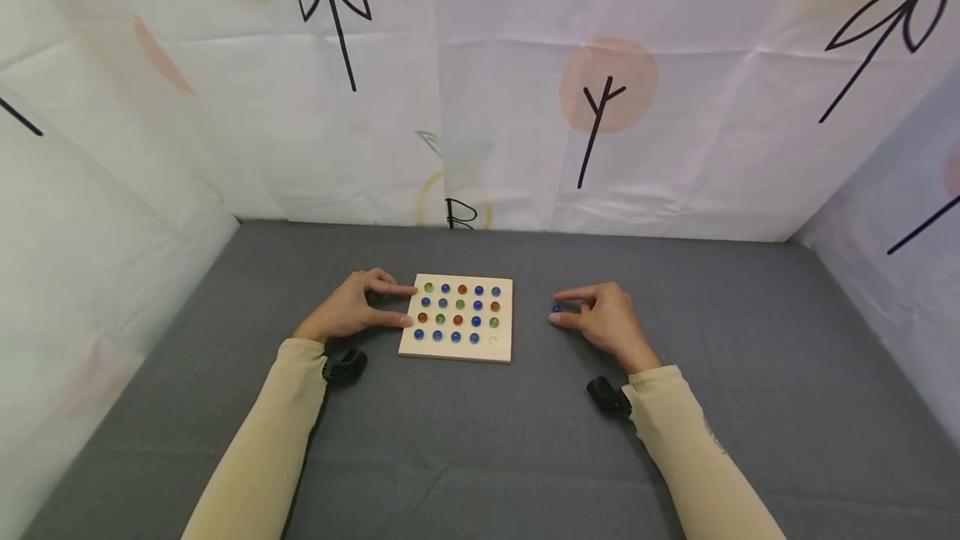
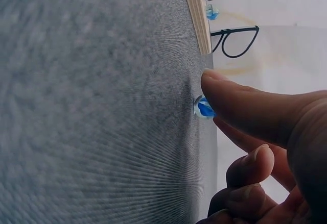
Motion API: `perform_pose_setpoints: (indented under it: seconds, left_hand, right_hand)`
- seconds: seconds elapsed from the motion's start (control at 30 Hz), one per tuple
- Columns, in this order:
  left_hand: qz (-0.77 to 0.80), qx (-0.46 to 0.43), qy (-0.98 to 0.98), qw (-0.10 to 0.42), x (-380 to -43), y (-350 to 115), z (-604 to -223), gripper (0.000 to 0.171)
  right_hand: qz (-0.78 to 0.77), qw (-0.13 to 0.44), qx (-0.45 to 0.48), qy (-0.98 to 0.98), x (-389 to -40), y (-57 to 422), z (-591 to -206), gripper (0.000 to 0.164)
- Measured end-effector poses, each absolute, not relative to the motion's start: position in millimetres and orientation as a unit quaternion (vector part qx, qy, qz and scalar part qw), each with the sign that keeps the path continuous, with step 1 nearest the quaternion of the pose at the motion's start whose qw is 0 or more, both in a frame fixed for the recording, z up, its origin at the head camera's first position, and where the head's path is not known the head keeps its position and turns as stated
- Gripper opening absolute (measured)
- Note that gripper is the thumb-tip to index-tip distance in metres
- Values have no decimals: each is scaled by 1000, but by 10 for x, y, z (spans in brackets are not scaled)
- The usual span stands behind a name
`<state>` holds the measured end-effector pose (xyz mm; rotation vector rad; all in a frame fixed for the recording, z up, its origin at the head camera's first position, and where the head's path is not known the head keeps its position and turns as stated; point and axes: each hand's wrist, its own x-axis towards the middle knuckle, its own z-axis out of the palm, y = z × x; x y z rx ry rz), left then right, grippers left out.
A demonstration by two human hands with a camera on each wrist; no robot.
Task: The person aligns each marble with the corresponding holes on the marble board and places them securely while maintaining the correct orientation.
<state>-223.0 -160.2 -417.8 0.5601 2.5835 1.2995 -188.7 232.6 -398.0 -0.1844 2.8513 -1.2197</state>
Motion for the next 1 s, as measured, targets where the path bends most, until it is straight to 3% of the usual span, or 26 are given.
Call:
perform_pose_setpoints:
  seconds: [1.0]
  left_hand:
    - [450,195,866,96,-2244,-1602,-4190,52]
  right_hand:
    - [-392,18,-55,918,-1848,2264,-3935,29]
